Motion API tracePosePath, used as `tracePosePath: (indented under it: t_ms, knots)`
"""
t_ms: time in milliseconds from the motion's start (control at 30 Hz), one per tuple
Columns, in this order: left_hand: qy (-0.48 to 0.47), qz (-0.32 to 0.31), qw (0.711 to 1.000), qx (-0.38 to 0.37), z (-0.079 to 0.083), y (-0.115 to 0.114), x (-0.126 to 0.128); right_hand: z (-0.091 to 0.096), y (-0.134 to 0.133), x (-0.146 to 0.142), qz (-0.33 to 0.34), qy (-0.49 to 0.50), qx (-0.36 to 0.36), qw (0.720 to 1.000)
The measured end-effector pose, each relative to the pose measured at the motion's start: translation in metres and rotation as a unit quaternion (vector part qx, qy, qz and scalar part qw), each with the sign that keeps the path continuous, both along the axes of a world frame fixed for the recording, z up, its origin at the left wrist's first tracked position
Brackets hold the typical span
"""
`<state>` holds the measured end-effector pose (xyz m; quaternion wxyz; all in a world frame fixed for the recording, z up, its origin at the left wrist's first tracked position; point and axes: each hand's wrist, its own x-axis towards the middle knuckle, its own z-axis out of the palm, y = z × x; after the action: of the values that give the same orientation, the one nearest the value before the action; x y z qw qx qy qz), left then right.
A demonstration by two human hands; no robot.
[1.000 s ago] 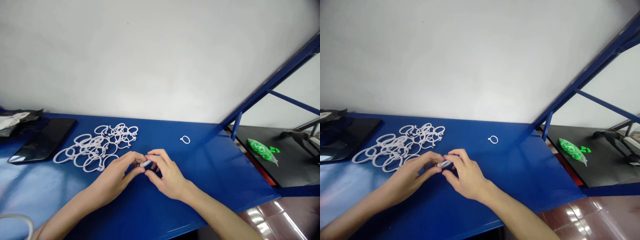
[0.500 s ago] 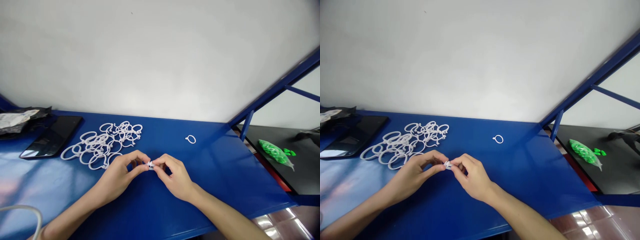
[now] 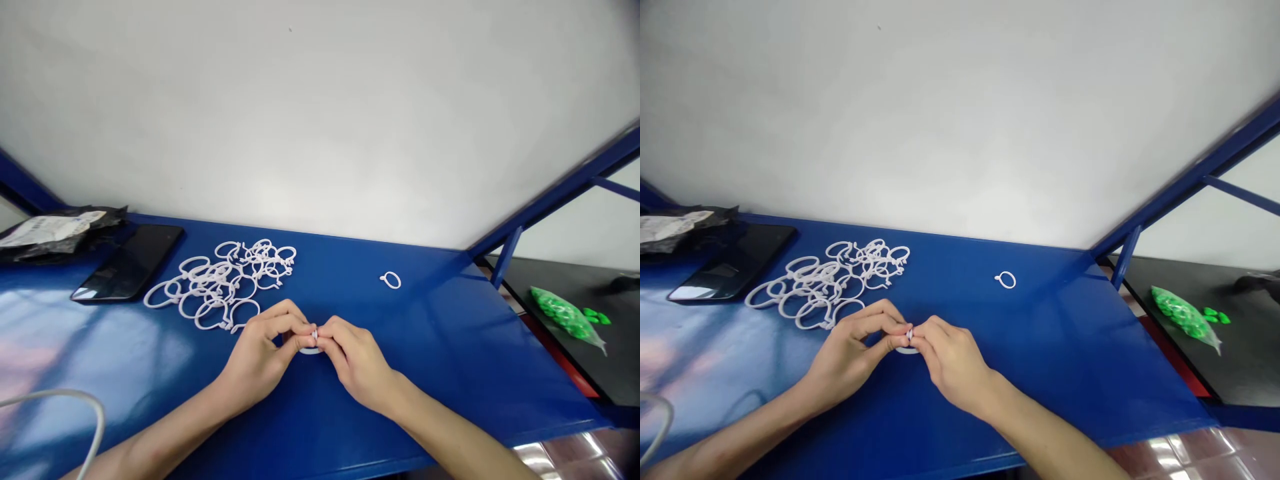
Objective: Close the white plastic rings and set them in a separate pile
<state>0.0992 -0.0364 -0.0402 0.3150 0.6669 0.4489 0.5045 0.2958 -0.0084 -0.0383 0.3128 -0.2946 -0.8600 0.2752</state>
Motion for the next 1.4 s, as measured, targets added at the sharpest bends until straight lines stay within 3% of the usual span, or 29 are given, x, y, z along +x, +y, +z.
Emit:
tracePosePath:
  t_ms: [233, 367, 467, 533, 667, 800, 900, 1000, 1067, 1133, 1200, 1267, 1333, 1400]
  knots:
    - [0.044, -0.008, 0.998, 0.051, -0.006, 0.001, 0.001, 0.001, 0.005, 0.006, 0.017, -0.044, 0.036, 0.998]
    - [0.197, -0.027, 0.972, 0.124, -0.006, 0.02, -0.023, -0.001, 0.012, 0.005, -0.006, -0.051, 0.054, 0.997]
    - [0.33, 0.069, 0.925, 0.177, -0.01, 0.036, -0.045, 0.0, 0.023, 0.012, -0.027, -0.064, 0.059, 0.996]
    - [0.397, 0.129, 0.89, 0.181, -0.016, 0.045, -0.056, 0.001, 0.034, 0.02, -0.084, -0.089, 0.071, 0.99]
    - [0.484, 0.169, 0.843, 0.162, -0.025, 0.055, -0.067, 0.006, 0.058, 0.043, -0.265, -0.211, 0.104, 0.935]
    - [0.499, 0.176, 0.834, 0.154, -0.025, 0.057, -0.071, 0.01, 0.075, 0.065, -0.384, -0.311, 0.096, 0.864]
    - [0.488, 0.175, 0.842, 0.148, -0.019, 0.055, -0.072, 0.013, 0.08, 0.072, -0.427, -0.346, 0.077, 0.832]
    - [0.421, 0.158, 0.886, 0.113, -0.008, 0.048, -0.068, 0.016, 0.077, 0.068, -0.441, -0.346, 0.077, 0.825]
    - [0.354, 0.141, 0.922, 0.072, 0.002, 0.041, -0.062, 0.016, 0.071, 0.061, -0.426, -0.318, 0.09, 0.842]
    - [0.292, 0.121, 0.948, 0.026, 0.011, 0.033, -0.054, 0.015, 0.062, 0.051, -0.374, -0.261, 0.093, 0.885]
    - [0.235, 0.088, 0.968, -0.026, 0.017, 0.025, -0.044, 0.012, 0.05, 0.039, -0.268, -0.176, 0.063, 0.945]
    - [0.167, 0.033, 0.981, -0.089, 0.019, 0.017, -0.033, 0.008, 0.036, 0.027, -0.143, -0.098, 0.018, 0.985]
    - [0.089, -0.033, 0.984, -0.153, 0.016, 0.012, -0.023, 0.004, 0.023, 0.016, -0.051, -0.062, -0.022, 0.997]
    - [0.024, -0.087, 0.975, -0.203, 0.012, 0.008, -0.015, 0.001, 0.014, 0.009, -0.008, -0.045, -0.04, 0.998]
